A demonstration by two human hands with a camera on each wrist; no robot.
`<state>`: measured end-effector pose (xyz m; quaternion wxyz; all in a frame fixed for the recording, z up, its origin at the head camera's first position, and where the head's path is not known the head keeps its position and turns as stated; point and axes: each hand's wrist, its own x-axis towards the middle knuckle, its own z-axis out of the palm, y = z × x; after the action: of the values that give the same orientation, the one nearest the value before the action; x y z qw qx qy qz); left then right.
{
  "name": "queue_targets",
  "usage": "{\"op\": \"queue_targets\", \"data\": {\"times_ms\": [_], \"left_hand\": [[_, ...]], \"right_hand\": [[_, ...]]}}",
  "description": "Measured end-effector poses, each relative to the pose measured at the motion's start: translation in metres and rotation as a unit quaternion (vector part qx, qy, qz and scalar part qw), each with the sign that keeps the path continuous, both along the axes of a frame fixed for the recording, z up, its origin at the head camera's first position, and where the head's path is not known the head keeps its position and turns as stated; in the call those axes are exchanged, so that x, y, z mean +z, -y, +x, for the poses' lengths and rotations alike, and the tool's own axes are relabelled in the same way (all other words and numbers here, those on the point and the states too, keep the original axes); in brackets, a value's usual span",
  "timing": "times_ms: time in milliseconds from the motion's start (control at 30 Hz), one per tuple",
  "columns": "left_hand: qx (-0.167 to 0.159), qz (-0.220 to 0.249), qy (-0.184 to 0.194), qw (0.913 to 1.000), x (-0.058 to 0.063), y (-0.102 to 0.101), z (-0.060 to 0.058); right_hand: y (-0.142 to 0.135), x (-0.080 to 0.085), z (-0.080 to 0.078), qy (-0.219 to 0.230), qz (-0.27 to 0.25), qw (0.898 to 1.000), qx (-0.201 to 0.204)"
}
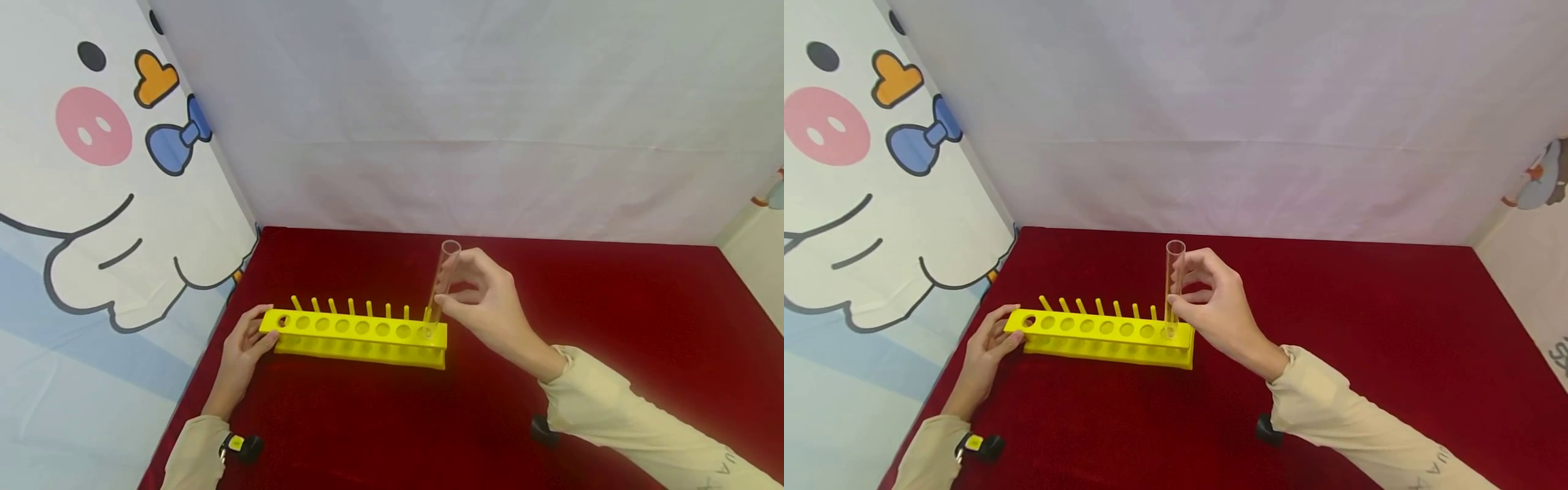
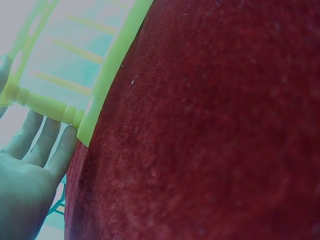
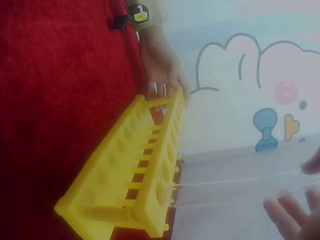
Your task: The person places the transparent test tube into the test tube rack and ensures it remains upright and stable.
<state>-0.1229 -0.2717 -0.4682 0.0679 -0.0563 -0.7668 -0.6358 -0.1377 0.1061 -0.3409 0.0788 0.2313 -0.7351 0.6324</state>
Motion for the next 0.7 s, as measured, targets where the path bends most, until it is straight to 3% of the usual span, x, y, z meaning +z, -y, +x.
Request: {"op": "queue_targets", "data": {"times_ms": [267,500,700], "left_hand": [[0.003,0.000,0.001,1.0000,0.003,-0.002,0.001],[0.006,-0.006,0.005,1.0000,-0.021,0.012,-0.007],[0.001,-0.003,0.009,1.0000,-0.021,0.010,-0.008]], "right_hand": [[0.003,-0.001,-0.001,0.002,-0.001,1.000,0.006],[0.007,-0.003,-0.002,0.005,-0.005,1.000,0.011],[0.006,-0.005,-0.001,0.007,0.011,1.000,0.003]]}}
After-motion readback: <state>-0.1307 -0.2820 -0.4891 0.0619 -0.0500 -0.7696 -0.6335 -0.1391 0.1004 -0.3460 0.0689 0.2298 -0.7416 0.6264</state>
